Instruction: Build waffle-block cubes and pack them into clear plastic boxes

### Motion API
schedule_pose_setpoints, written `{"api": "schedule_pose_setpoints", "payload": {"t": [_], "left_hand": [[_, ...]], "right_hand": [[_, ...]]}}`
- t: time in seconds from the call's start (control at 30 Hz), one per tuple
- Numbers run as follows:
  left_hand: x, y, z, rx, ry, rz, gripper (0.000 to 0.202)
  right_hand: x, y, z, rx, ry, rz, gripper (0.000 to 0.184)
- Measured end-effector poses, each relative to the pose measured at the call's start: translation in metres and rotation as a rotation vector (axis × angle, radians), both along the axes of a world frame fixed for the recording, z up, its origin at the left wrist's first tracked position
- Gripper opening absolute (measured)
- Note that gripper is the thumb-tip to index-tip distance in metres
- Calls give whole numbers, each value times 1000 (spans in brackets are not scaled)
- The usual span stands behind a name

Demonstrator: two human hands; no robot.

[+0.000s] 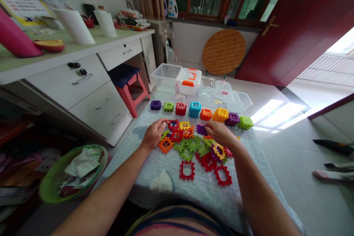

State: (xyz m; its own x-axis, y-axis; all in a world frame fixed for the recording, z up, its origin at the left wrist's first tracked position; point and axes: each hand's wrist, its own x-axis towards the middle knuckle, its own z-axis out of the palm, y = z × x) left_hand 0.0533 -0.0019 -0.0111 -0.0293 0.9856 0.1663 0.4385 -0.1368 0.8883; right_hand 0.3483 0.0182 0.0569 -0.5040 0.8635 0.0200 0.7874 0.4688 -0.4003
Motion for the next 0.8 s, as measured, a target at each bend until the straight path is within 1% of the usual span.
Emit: {"api": "schedule_pose_setpoints", "payload": {"t": [0.07, 0.17, 0.27, 0.33, 0.37, 0.43, 0.5, 0.57, 0.63, 0.67, 0.73, 0.8], "left_hand": [[1, -2, 3, -26, -2, -49, 42], [3, -3, 4, -61, -84, -120, 43], [3, -4, 2, -79, -203, -161, 45], [4, -4, 1, -74, -232, -154, 44], [3, -4, 1, -59, -220, -141, 43], [2, -5, 1, -10, -157, -104, 41], [2, -6, 4, 56, -60, -62, 38], [2, -9, 10, 143, 57, -17, 35], [6, -13, 18, 241, 190, -15, 33], [8, -15, 23, 284, 258, -44, 32], [14, -21, 34, 330, 390, -148, 33], [19, -27, 41, 314, 508, -251, 39]], "right_hand": [[6, -6, 3, -3, 99, -49, 25], [5, -15, 0, -68, 298, -75, 24], [-11, -23, -10, -158, 488, -71, 22], [-26, -26, -19, -168, 534, -81, 22], [-32, -27, -23, -146, 527, -89, 21], [-39, -27, -28, -59, 488, -114, 21], [-38, -26, -29, 44, 462, -156, 23], [-29, -26, -27, 112, 471, -202, 23], [-16, -26, -23, 140, 482, -240, 22], [-9, -26, -22, 142, 476, -253, 21], [3, -26, -21, 135, 446, -270, 20], [11, -26, -23, 143, 405, -286, 19]]}}
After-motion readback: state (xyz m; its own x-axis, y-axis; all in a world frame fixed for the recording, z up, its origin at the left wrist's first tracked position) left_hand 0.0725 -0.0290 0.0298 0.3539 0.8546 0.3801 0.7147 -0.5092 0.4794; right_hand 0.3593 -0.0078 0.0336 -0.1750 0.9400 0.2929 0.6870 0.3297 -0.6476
